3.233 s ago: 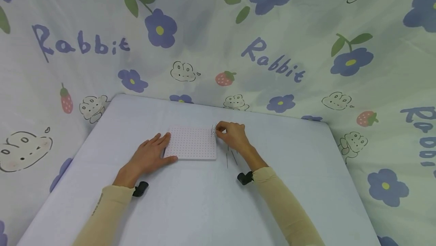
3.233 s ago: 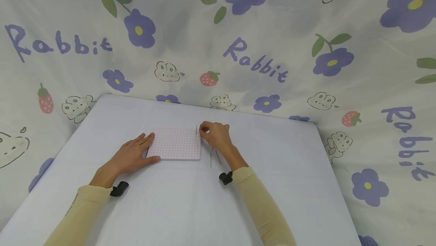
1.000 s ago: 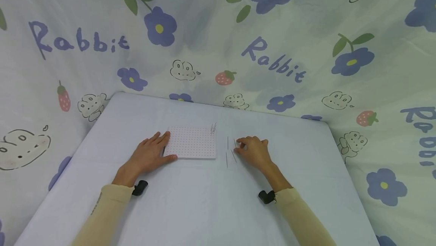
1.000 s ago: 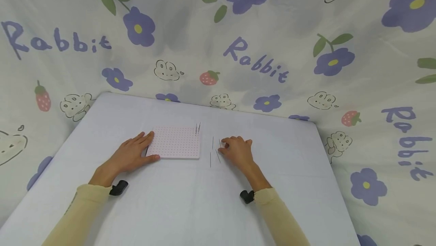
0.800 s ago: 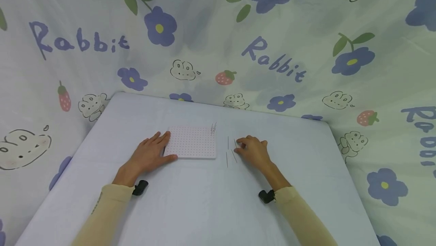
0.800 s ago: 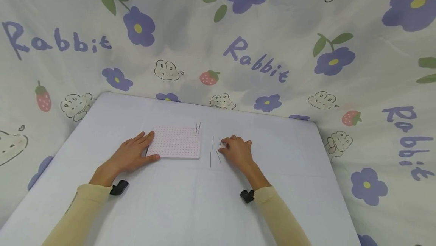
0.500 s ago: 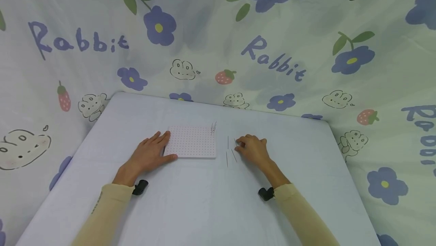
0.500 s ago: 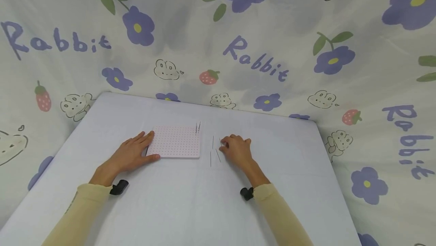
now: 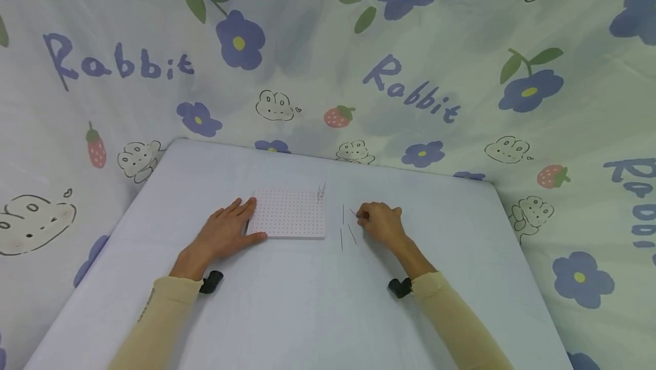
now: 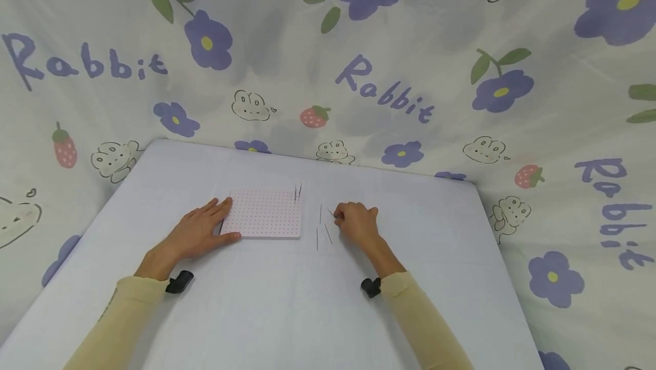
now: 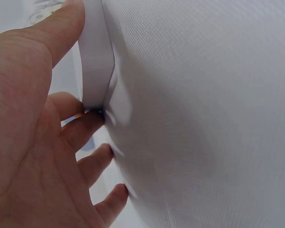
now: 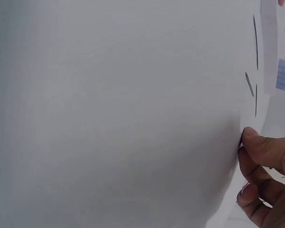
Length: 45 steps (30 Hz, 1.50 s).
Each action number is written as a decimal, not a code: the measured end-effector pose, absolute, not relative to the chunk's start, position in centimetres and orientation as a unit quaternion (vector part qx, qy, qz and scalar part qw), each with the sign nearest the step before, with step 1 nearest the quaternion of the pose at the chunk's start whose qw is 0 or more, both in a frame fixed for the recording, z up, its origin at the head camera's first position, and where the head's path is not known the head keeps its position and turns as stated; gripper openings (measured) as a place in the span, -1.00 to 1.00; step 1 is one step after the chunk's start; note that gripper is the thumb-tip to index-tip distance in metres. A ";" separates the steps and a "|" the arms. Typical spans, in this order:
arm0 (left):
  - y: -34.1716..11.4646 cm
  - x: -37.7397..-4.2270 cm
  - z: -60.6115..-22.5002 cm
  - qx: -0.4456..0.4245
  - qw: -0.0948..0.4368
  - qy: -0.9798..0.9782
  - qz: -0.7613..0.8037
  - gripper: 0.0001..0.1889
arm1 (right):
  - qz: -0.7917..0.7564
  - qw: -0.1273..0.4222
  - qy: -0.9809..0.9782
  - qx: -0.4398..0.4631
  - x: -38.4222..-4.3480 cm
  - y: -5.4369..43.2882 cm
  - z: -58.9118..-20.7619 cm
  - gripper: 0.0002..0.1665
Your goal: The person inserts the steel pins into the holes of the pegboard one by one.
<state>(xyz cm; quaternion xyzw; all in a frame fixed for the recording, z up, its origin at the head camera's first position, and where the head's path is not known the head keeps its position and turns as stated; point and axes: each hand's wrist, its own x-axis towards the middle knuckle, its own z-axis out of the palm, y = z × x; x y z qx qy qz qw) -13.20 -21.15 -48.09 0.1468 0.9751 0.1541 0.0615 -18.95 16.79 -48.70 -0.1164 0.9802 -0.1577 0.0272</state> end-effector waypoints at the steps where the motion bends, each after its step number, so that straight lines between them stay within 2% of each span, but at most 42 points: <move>1: -21.2 -13.2 -48.1 0.147 0.061 0.975 0.154 -0.01 | -0.157 0.028 0.980 -0.117 -19.0 16.8 -48.6 -0.91; 10: -21.3 -13.2 -48.3 0.149 0.061 0.974 0.157 -0.01 | -0.147 0.047 0.982 -0.105 -19.3 16.5 -48.0 -0.96; 23: -21.4 -13.1 -48.3 0.145 0.063 0.974 0.160 0.00 | -0.140 0.087 0.982 -0.095 -19.9 16.4 -47.8 -0.86; 45: -21.3 -13.1 -48.3 0.143 0.060 0.974 0.166 0.02 | -0.115 0.076 0.985 -0.108 -20.0 16.1 -47.7 -0.83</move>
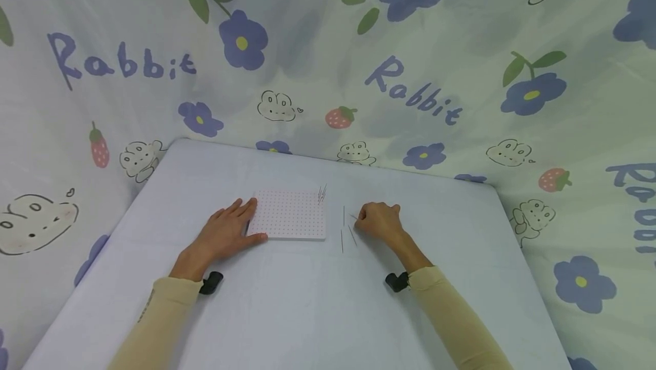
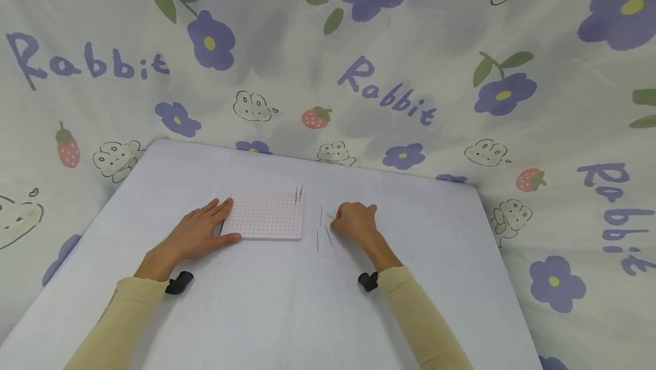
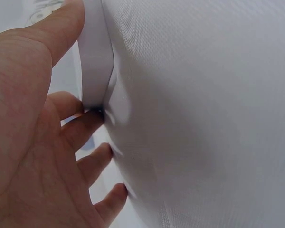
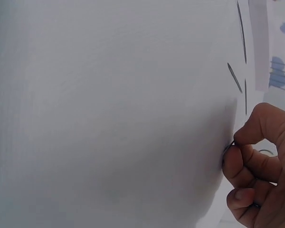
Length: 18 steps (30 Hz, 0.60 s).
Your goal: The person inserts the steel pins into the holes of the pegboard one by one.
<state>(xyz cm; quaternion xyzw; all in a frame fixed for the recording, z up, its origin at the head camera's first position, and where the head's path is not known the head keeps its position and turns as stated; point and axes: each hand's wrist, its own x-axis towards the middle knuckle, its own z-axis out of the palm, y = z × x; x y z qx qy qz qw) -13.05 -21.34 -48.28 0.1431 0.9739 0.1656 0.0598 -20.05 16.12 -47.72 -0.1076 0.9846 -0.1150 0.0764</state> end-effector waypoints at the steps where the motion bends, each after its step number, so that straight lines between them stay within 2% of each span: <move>1: -21.4 -13.1 -48.3 0.143 0.060 0.974 0.166 0.02 | -0.114 0.076 0.985 -0.108 -20.0 16.1 -47.7 -0.83; 18: -21.4 -13.0 -48.3 0.143 0.062 0.975 0.158 0.01 | -0.130 0.023 0.982 -0.132 -20.2 15.7 -45.4 -0.91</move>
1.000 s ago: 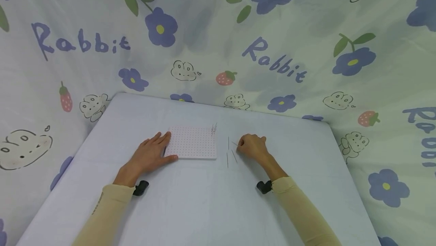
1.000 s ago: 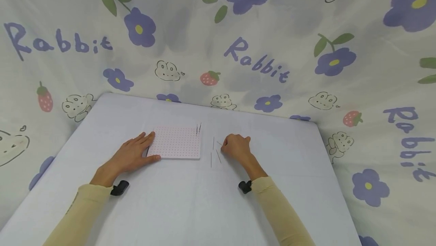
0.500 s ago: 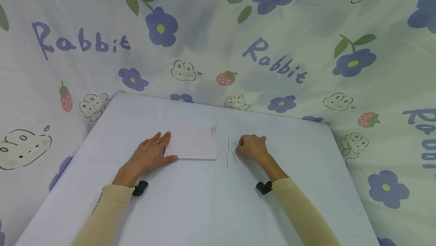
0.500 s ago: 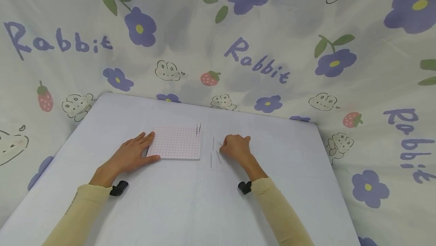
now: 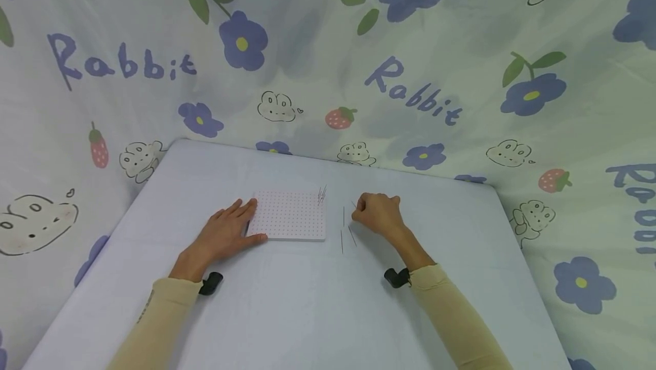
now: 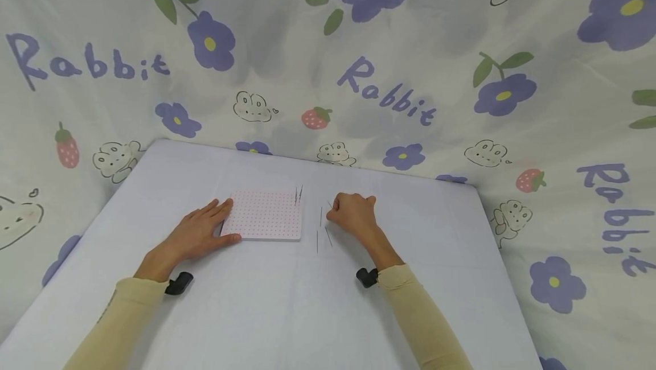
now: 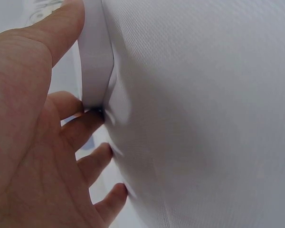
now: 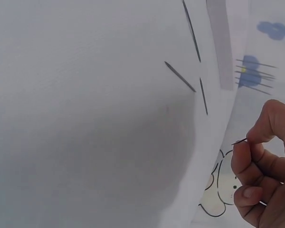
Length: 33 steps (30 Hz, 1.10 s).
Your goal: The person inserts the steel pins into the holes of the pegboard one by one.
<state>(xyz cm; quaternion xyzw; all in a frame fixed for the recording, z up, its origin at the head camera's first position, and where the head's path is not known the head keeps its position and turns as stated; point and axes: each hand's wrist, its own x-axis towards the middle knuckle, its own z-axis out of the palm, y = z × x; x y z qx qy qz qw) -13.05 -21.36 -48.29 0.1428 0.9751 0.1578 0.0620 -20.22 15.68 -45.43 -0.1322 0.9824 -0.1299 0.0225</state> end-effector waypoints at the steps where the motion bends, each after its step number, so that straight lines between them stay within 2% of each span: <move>1: -21.4 -13.0 -48.3 0.143 0.062 0.975 0.157 0.01 | -0.133 0.020 0.982 -0.132 -20.3 15.7 -45.4 -0.91; 17: -21.3 -13.2 -48.3 0.142 0.066 0.975 0.157 0.01 | -0.265 -0.024 0.954 -0.137 -20.9 14.8 -44.4 -0.92; 33: -21.4 -13.3 -48.3 0.142 0.070 0.975 0.155 0.01 | -0.357 -0.031 0.920 -0.158 -21.4 12.8 -43.7 -0.93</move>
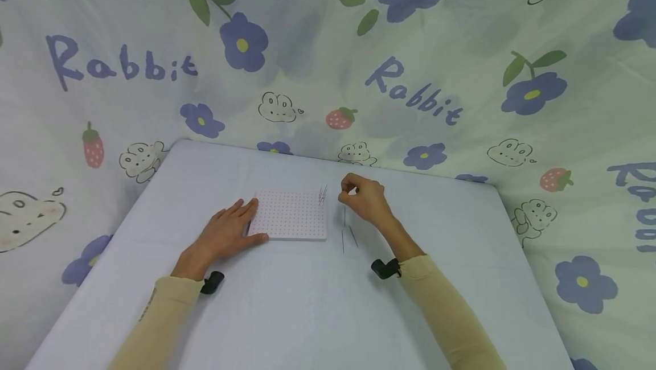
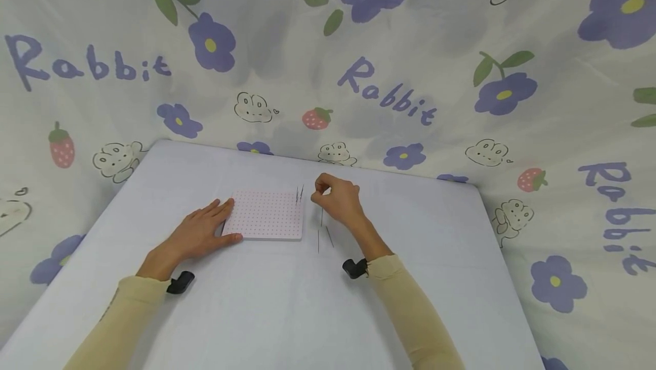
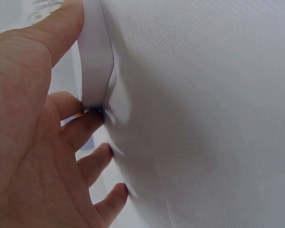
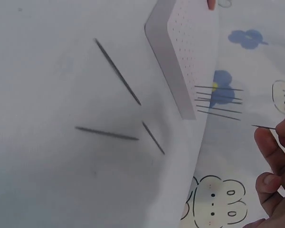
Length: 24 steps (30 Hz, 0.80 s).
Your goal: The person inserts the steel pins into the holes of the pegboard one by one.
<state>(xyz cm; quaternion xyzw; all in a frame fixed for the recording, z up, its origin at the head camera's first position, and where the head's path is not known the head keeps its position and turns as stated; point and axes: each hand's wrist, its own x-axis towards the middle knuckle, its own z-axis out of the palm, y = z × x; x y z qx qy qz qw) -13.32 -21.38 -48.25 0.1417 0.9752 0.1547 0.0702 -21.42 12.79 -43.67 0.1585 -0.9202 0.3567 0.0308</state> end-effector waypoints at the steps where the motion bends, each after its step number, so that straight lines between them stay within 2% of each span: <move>1: -21.4 -13.3 -48.3 0.141 0.071 0.975 0.155 0.01 | 0.362 0.027 -0.918 0.158 -21.5 12.6 -43.8 -0.93; 14: -21.4 -13.4 -48.4 0.139 0.069 0.976 0.154 0.02 | 0.385 -0.034 -0.909 0.155 -22.7 11.0 -45.3 -0.89; 24: -21.4 -13.4 -48.2 0.137 0.068 0.976 0.154 0.03 | 0.342 -0.041 -0.926 0.157 -23.3 10.0 -46.0 -0.91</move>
